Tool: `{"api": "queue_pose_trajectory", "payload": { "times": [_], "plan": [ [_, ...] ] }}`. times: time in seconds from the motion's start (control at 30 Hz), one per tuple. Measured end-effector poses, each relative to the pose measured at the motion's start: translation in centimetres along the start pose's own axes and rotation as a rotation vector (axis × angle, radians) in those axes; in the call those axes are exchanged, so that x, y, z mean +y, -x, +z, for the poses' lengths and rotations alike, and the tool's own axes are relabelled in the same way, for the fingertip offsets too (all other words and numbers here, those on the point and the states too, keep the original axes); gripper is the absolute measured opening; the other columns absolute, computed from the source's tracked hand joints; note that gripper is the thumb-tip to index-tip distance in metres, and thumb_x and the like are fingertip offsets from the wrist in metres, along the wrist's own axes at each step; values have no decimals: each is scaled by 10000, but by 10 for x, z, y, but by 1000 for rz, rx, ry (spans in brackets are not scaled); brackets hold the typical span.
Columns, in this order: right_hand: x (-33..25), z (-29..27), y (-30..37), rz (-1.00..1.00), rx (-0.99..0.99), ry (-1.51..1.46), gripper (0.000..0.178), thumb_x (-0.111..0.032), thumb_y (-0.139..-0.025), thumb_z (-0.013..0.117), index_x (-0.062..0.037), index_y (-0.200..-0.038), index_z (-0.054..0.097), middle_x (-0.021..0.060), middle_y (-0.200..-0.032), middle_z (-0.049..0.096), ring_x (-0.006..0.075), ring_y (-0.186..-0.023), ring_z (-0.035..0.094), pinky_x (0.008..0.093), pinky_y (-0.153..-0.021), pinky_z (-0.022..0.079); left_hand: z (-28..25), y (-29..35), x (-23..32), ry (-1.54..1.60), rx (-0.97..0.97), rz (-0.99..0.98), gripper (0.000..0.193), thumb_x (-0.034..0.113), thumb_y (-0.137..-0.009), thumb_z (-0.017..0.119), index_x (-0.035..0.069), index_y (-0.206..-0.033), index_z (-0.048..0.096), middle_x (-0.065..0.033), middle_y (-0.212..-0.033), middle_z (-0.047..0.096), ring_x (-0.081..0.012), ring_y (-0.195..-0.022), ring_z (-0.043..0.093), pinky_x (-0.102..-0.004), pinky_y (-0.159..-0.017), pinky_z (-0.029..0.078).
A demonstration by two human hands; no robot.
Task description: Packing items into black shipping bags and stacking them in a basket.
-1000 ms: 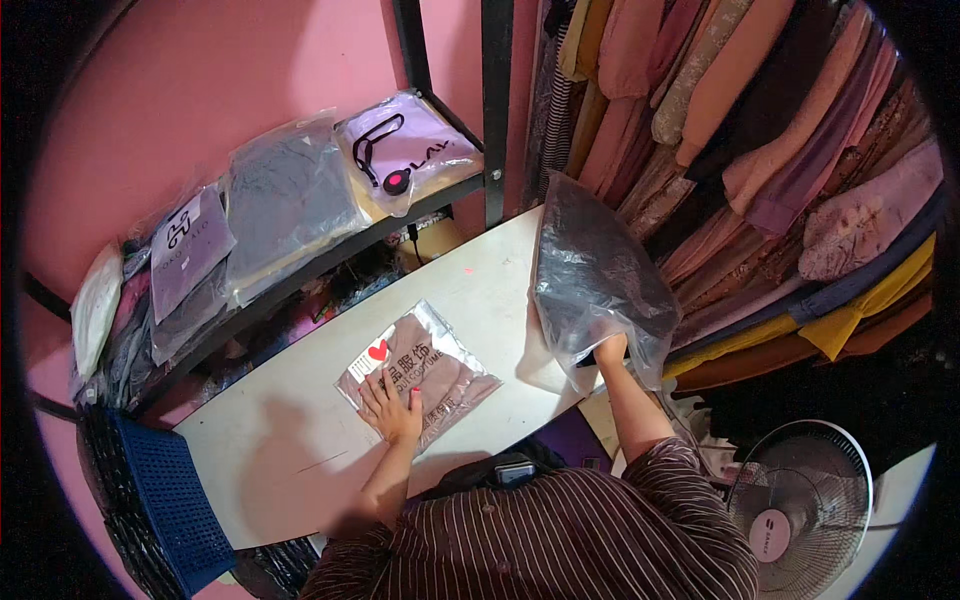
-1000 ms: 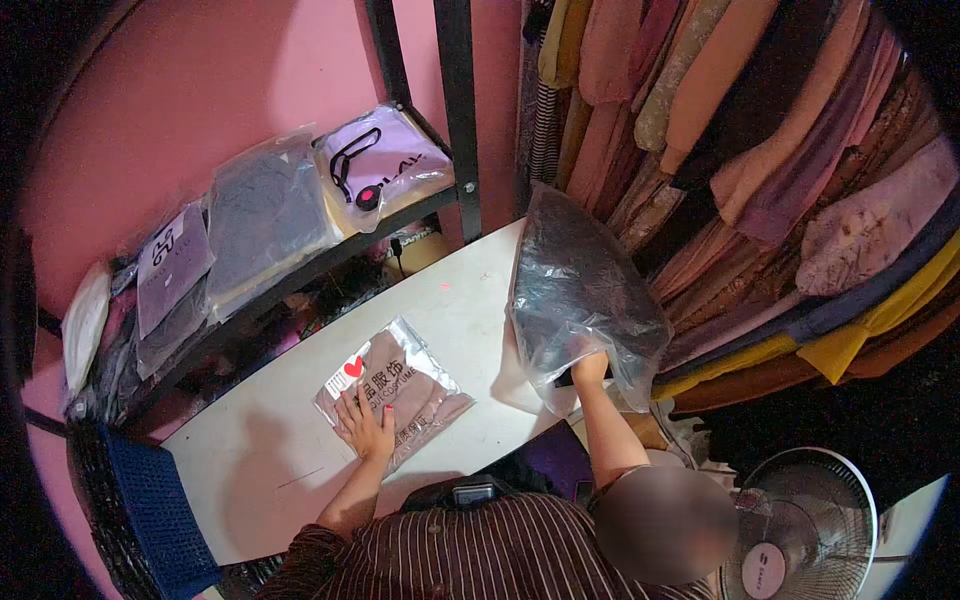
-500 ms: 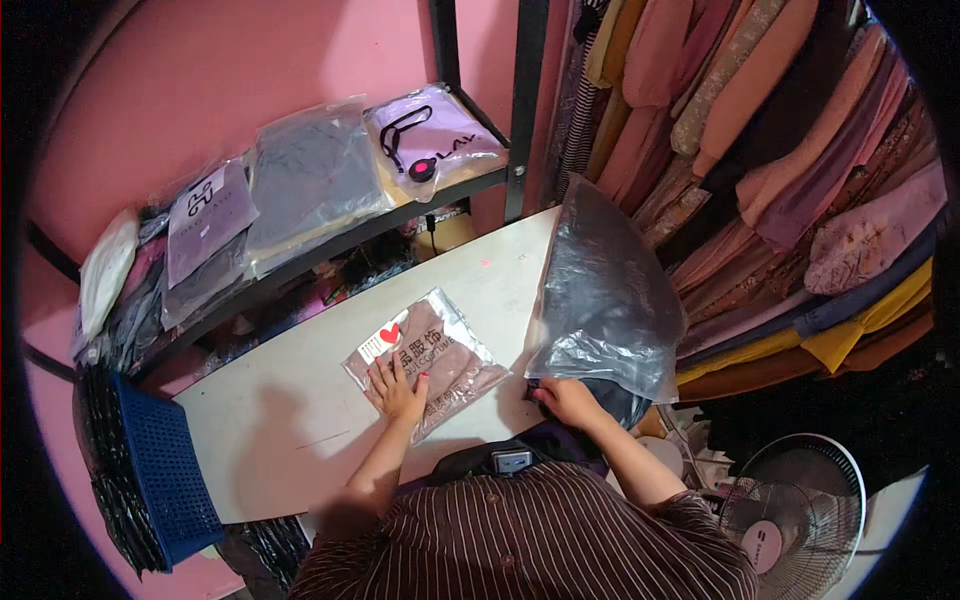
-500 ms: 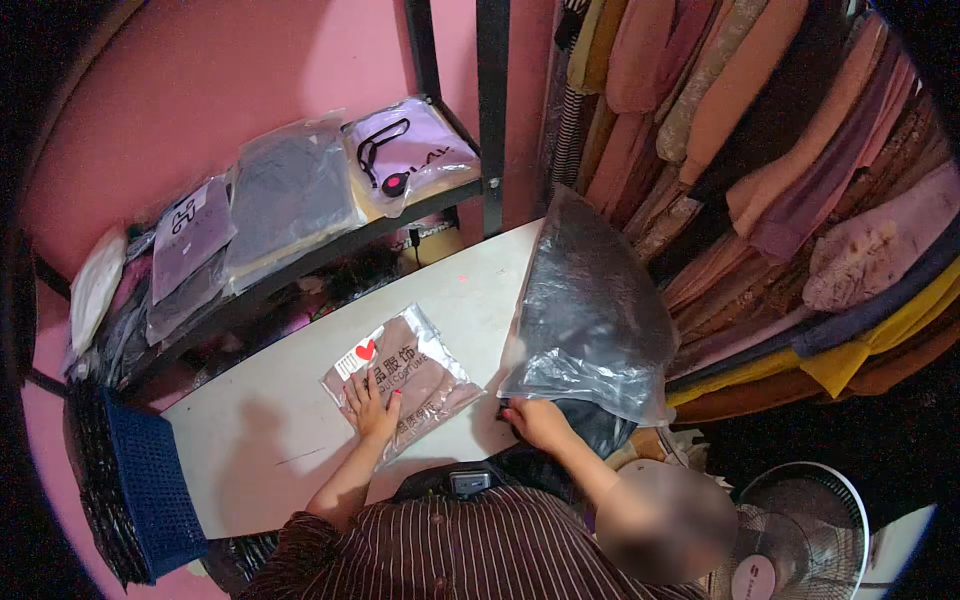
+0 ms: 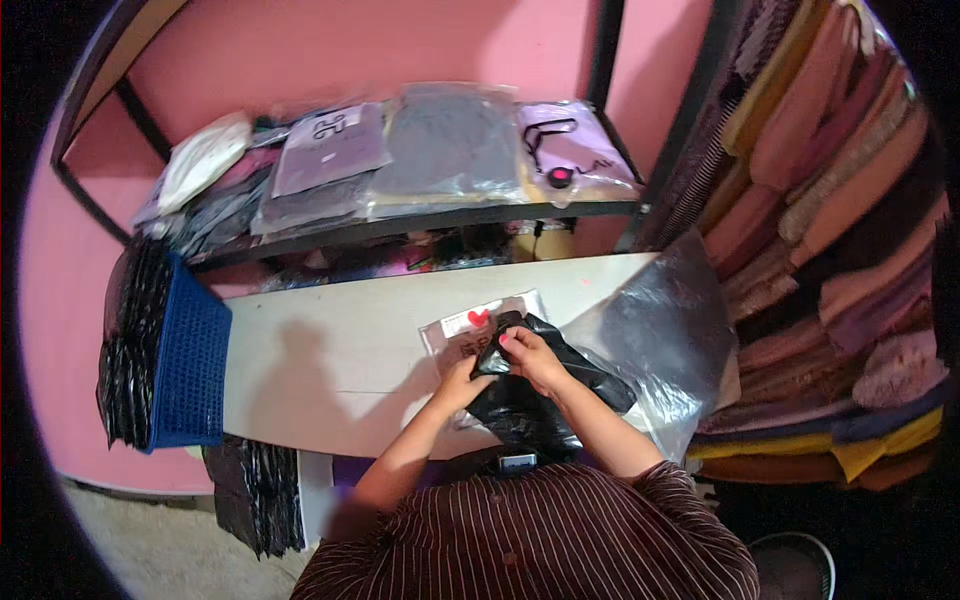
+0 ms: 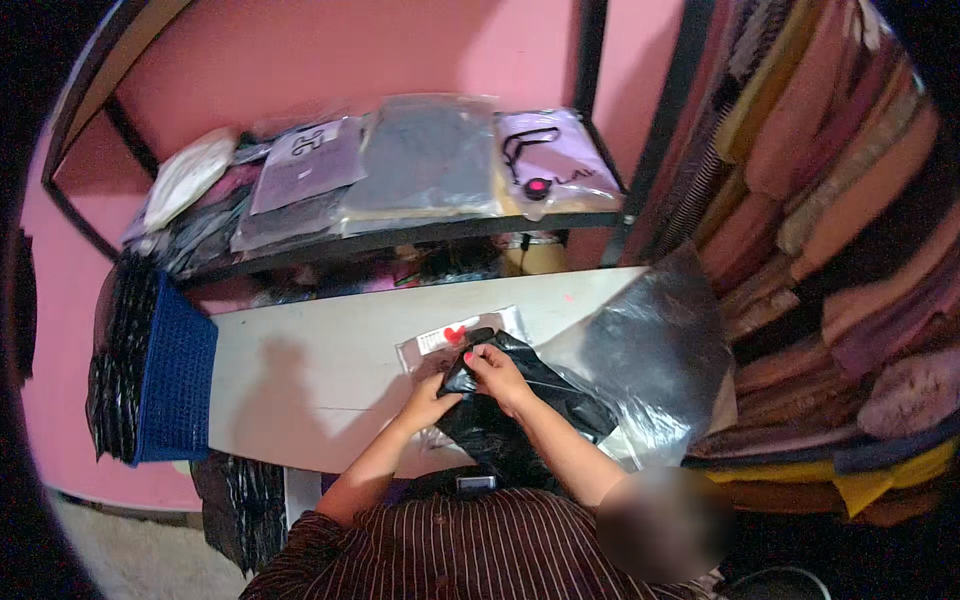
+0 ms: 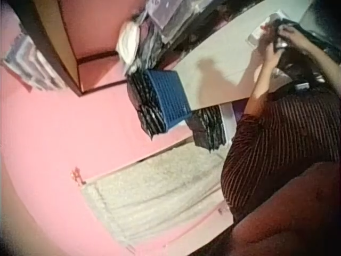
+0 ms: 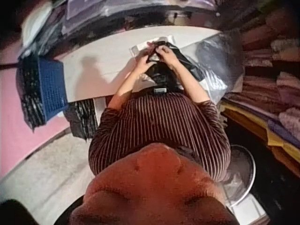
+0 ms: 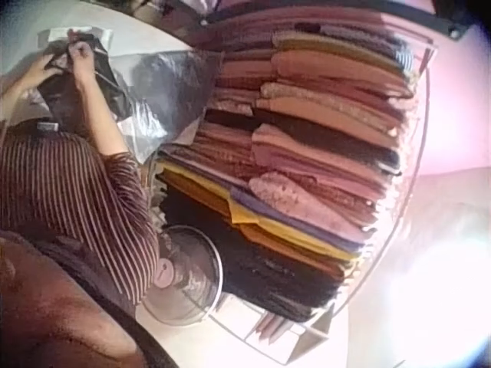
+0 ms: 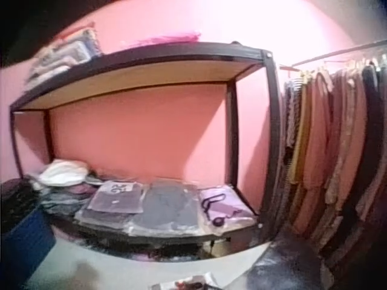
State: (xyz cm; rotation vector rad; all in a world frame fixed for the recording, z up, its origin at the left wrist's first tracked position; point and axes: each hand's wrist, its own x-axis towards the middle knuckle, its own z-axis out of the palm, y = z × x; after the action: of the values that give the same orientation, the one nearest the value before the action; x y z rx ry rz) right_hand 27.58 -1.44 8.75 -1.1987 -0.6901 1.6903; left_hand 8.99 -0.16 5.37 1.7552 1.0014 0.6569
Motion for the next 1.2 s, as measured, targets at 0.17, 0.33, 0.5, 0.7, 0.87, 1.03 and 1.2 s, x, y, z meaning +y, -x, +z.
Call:
{"api": "queue_pose_trajectory", "payload": {
  "times": [0.17,0.33,0.5,0.7,0.87,1.03,1.2],
  "plan": [
    [13,-24,-42,-385,204,576,243,-198,-870,622,-42,-1052,584,113,-981,656,197,-846,642,317,-726,510,-106,48,-58,-227,382,-210,337,181,-820,620,-18,-1091,589,-172,-916,646,-268,-835,620,-368,-764,484],
    [7,-36,-72,-438,170,1166,505,-134,-700,718,-60,-1164,534,160,-1158,591,334,-1078,557,406,-899,462,-266,151,-62,-691,924,-272,377,76,-823,528,-40,-1180,567,-288,-1067,605,-422,-1012,579,-454,-891,449],
    [6,-17,-118,-411,-160,1785,950,-266,-540,851,-135,-1362,395,137,-1455,341,362,-1306,372,520,-1056,338,-333,180,21,-929,1164,-535,407,18,-823,505,-55,-1223,530,-270,-1082,614,-398,-1031,588,-408,-883,457],
    [11,7,-157,-155,-237,1961,1065,-311,-449,903,-159,-1365,383,102,-1347,447,343,-1278,415,526,-1032,368,-277,129,24,-883,982,-107,472,22,-790,532,-41,-1256,497,-263,-1256,515,-412,-1148,497,-447,-996,379],
    [20,-27,-164,-88,-389,1873,948,-391,-448,886,-170,-1281,490,98,-1133,622,299,-1083,588,394,-902,490,-206,92,-40,-746,471,-250,430,143,-808,545,22,-1221,536,-214,-1343,454,-422,-1268,365,-514,-1049,304],
    [21,-40,-138,0,-232,1791,824,-412,-452,857,-108,-1170,591,159,-970,675,315,-931,640,384,-835,508,-155,101,-79,-575,171,-603,504,409,-862,490,90,-1250,532,-186,-1407,407,-418,-1338,290,-656,-1051,186],
    [11,-33,-99,-88,2,1735,707,-272,-611,775,-142,-1255,512,183,-899,668,346,-888,639,416,-781,507,-139,109,-86,-467,257,-548,537,479,-915,469,159,-1345,439,-197,-1346,468,-392,-1279,380,-651,-1028,206]
  ]
}}
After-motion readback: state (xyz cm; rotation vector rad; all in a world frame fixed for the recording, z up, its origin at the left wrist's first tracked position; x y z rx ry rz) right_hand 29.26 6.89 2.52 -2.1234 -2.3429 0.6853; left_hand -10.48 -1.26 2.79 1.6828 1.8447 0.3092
